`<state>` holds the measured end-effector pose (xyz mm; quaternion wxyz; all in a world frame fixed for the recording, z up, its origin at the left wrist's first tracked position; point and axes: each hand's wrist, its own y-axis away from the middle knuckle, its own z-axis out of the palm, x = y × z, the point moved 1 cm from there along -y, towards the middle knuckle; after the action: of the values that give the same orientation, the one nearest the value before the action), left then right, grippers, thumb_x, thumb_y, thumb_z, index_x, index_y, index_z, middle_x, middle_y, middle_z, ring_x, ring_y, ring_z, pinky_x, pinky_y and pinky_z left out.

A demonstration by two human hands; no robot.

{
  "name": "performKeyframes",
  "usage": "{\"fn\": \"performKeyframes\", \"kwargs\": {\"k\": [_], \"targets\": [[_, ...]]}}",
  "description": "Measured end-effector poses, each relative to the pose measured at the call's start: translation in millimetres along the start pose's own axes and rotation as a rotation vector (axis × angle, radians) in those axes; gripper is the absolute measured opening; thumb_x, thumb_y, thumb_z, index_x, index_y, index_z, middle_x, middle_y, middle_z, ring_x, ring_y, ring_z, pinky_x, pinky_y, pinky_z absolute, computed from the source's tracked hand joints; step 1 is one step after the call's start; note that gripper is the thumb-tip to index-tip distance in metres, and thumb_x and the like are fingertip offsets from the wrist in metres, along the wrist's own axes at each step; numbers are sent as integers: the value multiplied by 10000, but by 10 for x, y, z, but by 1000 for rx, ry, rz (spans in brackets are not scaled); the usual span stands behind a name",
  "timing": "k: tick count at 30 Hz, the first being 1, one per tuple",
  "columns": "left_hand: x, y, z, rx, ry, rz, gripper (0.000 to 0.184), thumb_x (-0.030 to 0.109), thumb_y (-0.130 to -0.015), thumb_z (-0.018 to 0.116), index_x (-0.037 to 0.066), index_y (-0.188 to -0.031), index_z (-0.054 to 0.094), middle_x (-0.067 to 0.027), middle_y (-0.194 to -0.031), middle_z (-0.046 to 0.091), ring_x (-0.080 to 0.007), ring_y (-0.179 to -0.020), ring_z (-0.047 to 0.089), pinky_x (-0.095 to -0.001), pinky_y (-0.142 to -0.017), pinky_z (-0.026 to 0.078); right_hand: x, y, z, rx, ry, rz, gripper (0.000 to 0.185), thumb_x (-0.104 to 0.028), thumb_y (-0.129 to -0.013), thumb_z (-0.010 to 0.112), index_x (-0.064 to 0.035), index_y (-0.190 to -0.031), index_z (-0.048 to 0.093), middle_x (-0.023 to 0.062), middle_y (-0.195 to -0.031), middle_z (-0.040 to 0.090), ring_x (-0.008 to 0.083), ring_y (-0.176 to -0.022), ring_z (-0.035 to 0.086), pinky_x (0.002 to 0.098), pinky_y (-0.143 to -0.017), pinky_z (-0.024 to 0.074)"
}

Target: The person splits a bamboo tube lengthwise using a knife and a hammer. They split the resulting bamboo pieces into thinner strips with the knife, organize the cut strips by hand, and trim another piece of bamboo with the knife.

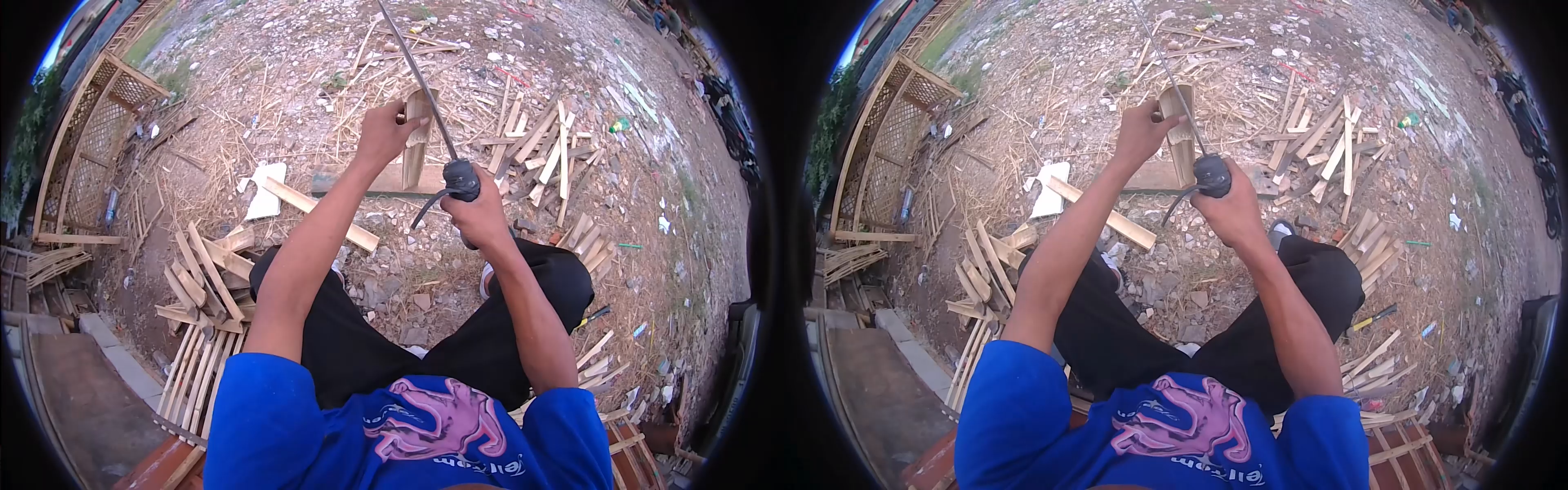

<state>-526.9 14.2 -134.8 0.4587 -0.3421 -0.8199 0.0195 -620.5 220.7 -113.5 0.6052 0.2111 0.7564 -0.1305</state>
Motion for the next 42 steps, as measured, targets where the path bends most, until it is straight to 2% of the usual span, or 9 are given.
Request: {"fn": "performKeyframes", "kwargs": {"k": [4, 7, 16, 28, 36, 42], "targets": [[-5, 1, 0, 11, 0, 15, 428, 326, -790, 823, -50, -958, 708, -167, -705, 694, -202, -590, 651, -359, -564, 490, -31, 24, 39, -14, -131, 8, 361, -96, -720, 715, -25, -1060, 619, 65, -902, 655, 152, -801, 605, 315, -762, 486], [12, 11, -4, 16, 17, 22, 421, 315, -795, 818, -48, -978, 711, -169, -702, 696, -201, -588, 658, -355, -560, 491, -57, 7, 25, 16, -72, -26, 361, -97, -721, 718, -24, -1059, 618, 63, -901, 654, 144, -805, 604, 313, -758, 488], [-1, 14, 18, 11, 5, 7, 405, 299, -807, 803, -44, -1002, 715, -166, -702, 703, -190, -582, 668, -340, -553, 500, 9, -39, 85, 10, -11, 15, 402, -97, -715, 729, -5, -1089, 614, 113, -944, 677, 206, -840, 639, 332, -801, 494], [-37, 26, 28, 22, -40, 18, 383, 267, -804, 791, -50, -1004, 713, -179, -719, 707, -223, -608, 685, -356, -583, 517, -122, 5, 90, 19, -78, -41, 409, -81, -710, 730, -18, -1096, 613, 78, -925, 662, 158, -824, 613, 302, -779, 488], [52, 53, 15, -1, -17, -46, 407, 294, -802, 800, -60, -981, 706, -192, -736, 709, -228, -620, 688, -359, -588, 519, 39, -80, 123, 39, -21, -25, 433, -107, -706, 736, -13, -1111, 616, 108, -957, 680, 196, -836, 644, 330, -792, 499], [37, 64, 19, 19, -39, 1, 427, 302, -802, 802, -69, -988, 699, -196, -742, 710, -231, -621, 687, -361, -585, 519, -42, -39, 112, 35, -29, 8, 427, -113, -705, 738, -10, -1103, 623, 112, -950, 682, 198, -834, 645, 332, -791, 500]]}}
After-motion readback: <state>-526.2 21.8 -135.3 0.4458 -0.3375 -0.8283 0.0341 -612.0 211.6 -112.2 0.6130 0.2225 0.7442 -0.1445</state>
